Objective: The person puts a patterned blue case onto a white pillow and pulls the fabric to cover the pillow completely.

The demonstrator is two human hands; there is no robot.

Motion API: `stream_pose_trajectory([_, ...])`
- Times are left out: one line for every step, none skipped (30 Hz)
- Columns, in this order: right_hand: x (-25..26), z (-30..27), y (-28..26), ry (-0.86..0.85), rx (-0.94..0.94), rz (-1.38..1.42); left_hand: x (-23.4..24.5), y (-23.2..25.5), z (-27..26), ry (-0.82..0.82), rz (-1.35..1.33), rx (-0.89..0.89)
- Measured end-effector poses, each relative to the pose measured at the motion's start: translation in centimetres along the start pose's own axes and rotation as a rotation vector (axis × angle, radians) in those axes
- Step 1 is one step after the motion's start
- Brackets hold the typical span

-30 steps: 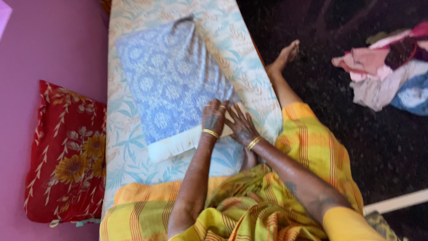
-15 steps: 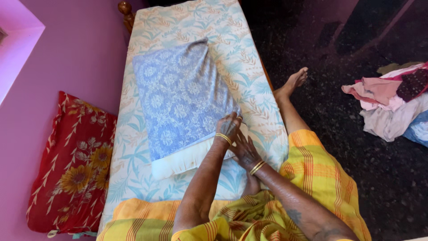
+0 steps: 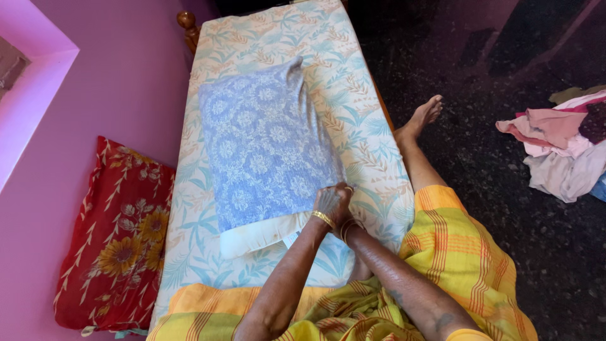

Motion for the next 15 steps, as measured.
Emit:
stream_pose_trajectory([0.0,-0.1,-0.4,-0.011,0.001,-0.032,-0.6,-0.1,-0.2,-0.013,0.008,0.008])
stream_pose_trajectory([0.1,-0.1,-0.8,-0.018,-0.002,-0.052,-1.5,-0.2,-0.5,-0.026,0.016,0.017])
stream_pose_trajectory([0.5,-0.2,-1.2,-0.026,0.002,-0.078,-2.3,-0.3,-0.5,-0.024,0.012,0.018])
stream_pose_trajectory([0.7,-0.4,-1.8,-0.034,0.004,-0.104,-2.8,-0.4,-0.4,0.021,0.052,0.002])
stream_pose_trajectory([1.0,-0.9,-2.2,-0.043,0.006,-0.131,-3.3,-0.3,-0.5,0.066,0.089,-0.012])
stream_pose_trajectory([1.3,-1.4,-2.8,-0.052,0.013,-0.168,-3.9,-0.6,-0.7,0.068,0.084,-0.008])
stream_pose_trajectory([1.9,-1.7,-3.3,-0.057,0.014,-0.196,-4.4,-1.5,-0.5,0.049,0.052,0.03])
stream_pose_trajectory([2.6,-2.0,-3.9,-0.061,0.028,-0.243,-4.8,-2.2,-0.2,0.03,0.02,0.069])
stream_pose_trajectory([3.5,-2.1,-4.4,-0.058,0.047,-0.301,-4.9,-2.3,0.3,0.033,0.018,0.064])
stream_pose_trajectory([4.4,-2.2,-4.8,-0.054,0.068,-0.361,-4.6,-2.3,0.8,0.053,0.036,0.066])
stream_pose_trajectory([4.9,-3.0,-5.7,-0.039,0.116,-0.42,-4.4,-2.1,0.7,0.066,0.053,0.075])
stream_pose_trajectory([5.9,-3.5,-6.9,0.028,0.208,-0.476,-4.1,-1.8,0.5,0.062,0.047,0.078])
stream_pose_trajectory([6.9,-3.6,-7.9,0.093,0.298,-0.521,-3.3,-2.2,0.5,0.063,0.015,0.12])
stream_pose_trajectory([7.6,-3.1,-7.6,0.095,0.298,-0.522,-2.4,-2.6,0.6,0.065,-0.018,0.162])
stream_pose_trajectory([7.9,-2.7,-5.6,0.016,0.151,-0.343,-1.6,-2.4,0.2,0.054,-0.02,0.163])
Point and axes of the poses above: each hand's wrist, its own z-axis towards the middle knuckle, its own x-axis out of the back of the hand, y = z × x, the point moved 10 cm from there along z, towards the middle knuckle, and after that the axes turned 3 degrees about -z, right-handed, at the moved point
